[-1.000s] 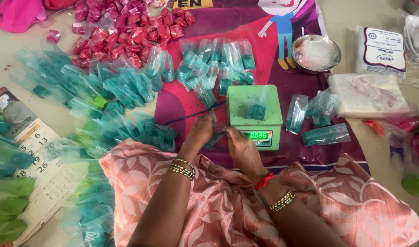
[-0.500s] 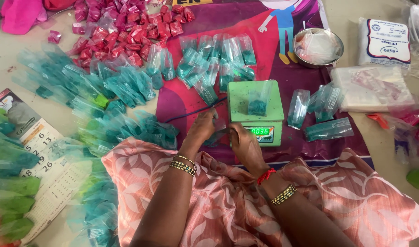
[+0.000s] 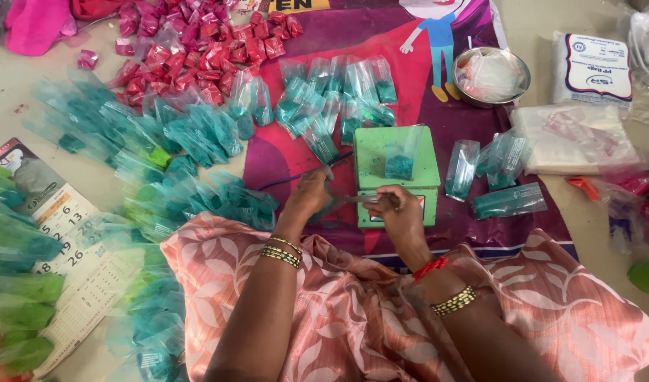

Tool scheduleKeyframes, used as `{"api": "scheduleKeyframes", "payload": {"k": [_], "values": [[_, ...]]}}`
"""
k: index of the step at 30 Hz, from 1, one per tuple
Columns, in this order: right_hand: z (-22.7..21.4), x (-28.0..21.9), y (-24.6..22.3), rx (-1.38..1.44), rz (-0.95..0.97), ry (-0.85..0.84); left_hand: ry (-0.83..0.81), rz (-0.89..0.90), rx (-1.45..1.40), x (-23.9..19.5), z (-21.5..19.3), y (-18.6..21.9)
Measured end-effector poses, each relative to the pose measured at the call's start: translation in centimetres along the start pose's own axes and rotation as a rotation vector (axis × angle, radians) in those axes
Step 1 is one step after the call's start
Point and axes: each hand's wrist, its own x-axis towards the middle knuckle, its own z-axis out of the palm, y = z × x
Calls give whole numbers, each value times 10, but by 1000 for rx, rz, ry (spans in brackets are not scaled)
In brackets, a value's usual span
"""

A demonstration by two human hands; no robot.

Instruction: The person weighs and sorts small plastic packets filled with a blue substance on a digital scale using a spoon.

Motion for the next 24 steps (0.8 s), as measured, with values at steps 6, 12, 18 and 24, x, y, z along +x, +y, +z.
{"api": "scheduleKeyframes", "payload": {"k": [6,12,18,24], "values": [[-11,-14,-63,-51,43,114,46,-7,-45,7,-11,-26],[-34,-21,-101,85,-87,134,79,-37,-20,10,-7,-32],[-66,-26,-148,252,-294,193,73,0,-33,5,-2,-14],[-98,-21,-161,306,-381,261,336,304,-78,0,-20,63]]}}
